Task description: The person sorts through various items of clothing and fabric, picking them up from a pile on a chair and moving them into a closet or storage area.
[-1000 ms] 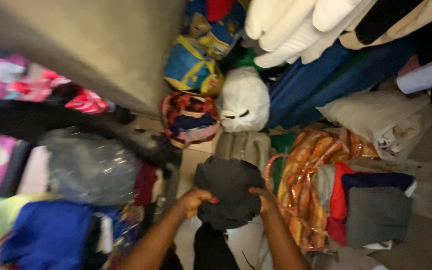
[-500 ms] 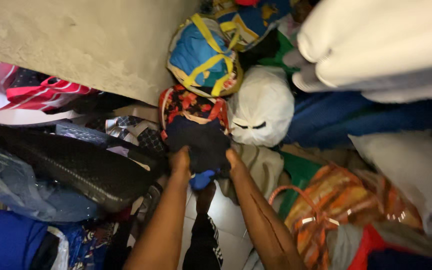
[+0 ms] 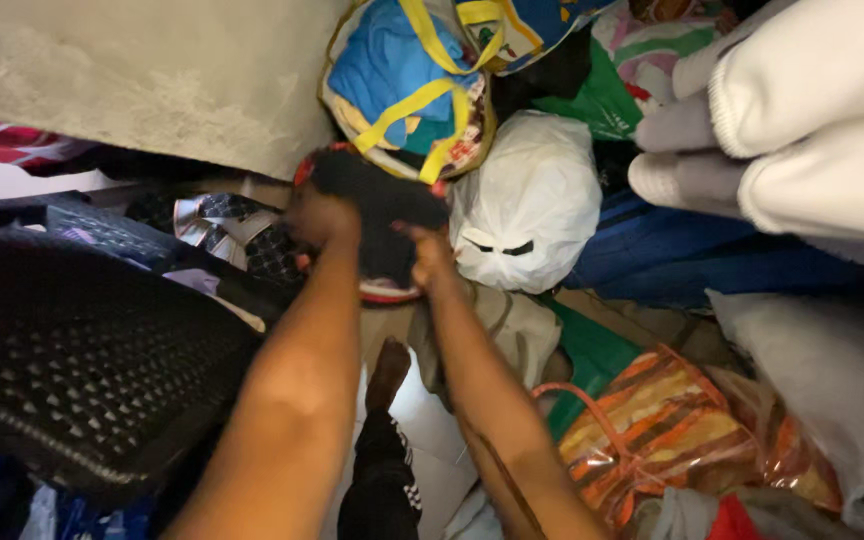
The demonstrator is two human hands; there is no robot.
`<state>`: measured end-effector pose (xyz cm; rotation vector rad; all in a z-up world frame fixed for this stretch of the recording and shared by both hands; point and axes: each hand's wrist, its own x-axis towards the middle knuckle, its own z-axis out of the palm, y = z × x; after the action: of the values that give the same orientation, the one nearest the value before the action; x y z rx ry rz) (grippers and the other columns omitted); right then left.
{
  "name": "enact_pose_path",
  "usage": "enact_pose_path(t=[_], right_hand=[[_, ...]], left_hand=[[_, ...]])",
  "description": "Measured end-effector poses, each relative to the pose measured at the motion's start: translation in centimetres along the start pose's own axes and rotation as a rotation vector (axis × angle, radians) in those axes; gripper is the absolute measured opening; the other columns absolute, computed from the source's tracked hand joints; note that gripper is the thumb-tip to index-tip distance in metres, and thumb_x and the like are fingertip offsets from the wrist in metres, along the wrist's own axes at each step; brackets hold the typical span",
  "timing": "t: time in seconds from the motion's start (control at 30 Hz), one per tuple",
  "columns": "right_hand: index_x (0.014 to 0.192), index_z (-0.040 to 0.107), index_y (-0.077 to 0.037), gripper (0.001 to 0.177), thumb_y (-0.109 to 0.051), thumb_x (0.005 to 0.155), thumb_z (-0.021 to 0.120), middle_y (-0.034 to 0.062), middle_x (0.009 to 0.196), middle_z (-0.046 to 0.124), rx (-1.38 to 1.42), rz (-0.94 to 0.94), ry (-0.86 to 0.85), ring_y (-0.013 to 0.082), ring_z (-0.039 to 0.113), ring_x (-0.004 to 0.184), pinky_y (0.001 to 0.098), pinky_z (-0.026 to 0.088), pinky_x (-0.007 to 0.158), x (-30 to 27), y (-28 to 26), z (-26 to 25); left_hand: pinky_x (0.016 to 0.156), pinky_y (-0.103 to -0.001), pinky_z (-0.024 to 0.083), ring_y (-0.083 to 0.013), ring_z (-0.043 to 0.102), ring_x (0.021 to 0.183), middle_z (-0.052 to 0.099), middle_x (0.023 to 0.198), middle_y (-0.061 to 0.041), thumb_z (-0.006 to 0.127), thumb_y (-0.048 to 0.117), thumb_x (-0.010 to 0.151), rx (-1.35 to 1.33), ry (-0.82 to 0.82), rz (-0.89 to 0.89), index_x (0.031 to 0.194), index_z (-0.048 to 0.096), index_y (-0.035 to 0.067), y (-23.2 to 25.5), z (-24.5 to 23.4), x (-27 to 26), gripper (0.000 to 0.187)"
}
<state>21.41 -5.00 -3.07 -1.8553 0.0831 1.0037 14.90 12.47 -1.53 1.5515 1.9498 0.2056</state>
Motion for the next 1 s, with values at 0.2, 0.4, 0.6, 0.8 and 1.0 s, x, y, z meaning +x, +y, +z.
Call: enact_pose_path(t=[0.2,0.4,0.6,0.8,1.0], right_hand=[[0.147,0.070,0.001,0.098,-0.022,0.058,0.103,0.0208,0.137,0.081,-0.268,-0.302,0.104,0.0306,0.078,0.132,0.0390,0.059,0.117,-1.5,-2.2,1.0],[0.153,0.064,0.001,0.069,-0.006,0.086,0.071,0.0245,0.145,0.073,-0.308,-0.388,0.032,0.0437,0.069,0.137,0.0494,0.054,0.115,4.1,1.4,-3.6],[0.129,0.077,-0.002,0.036,-0.003,0.097,0.062,0.0234,0.118,0.073,-0.786,-0.895,0.333,0.0485,0.069,0.114,0.0577,0.056,0.094,4.7,-3.7,-3.0],[0.094,0.081,-0.003,0.018,-0.021,0.094,0.085,0.0193,0.092,0.080,-0.615,-1.076,0.236,0.0399,0.077,0.090,0.0508,0.060,0.080,6.0,-10.1,-0.9],[0.088,0.083,0.001,0.019,-0.012,0.100,0.076,0.0190,0.075,0.078,-0.180,-0.328,-0.110,0.0280,0.068,0.061,0.0439,0.052,0.058,3.5,-18.1,-2.1]], left_hand=[[0.130,-0.075,0.028,-0.0489,0.024,0.168,0.027,0.182,-0.026,0.091,0.040,0.087,0.212,0.017,0.478,0.175,0.044,0.021,-2.3,-5.9,-8.7,0.101],[0.130,-0.082,0.017,-0.0486,0.003,0.175,-0.001,0.189,-0.026,0.097,0.061,0.075,0.507,-0.192,0.631,0.183,0.024,0.033,-4.2,-8.5,-12.2,0.133],[0.134,-0.077,0.015,-0.0467,0.001,0.175,0.000,0.189,-0.025,0.097,0.064,0.071,0.650,-0.277,0.697,0.182,0.023,0.037,-6.1,-8.1,-13.6,0.135],[0.133,-0.078,0.015,-0.0476,0.000,0.175,-0.001,0.189,-0.025,0.092,0.070,0.074,0.661,-0.291,0.708,0.180,0.025,0.039,-6.4,-7.2,-13.9,0.130],[0.128,-0.085,0.018,-0.0480,0.001,0.174,-0.001,0.190,-0.022,0.089,0.077,0.074,0.726,-0.194,0.747,0.182,0.025,0.043,-6.1,-4.2,-12.8,0.129]])
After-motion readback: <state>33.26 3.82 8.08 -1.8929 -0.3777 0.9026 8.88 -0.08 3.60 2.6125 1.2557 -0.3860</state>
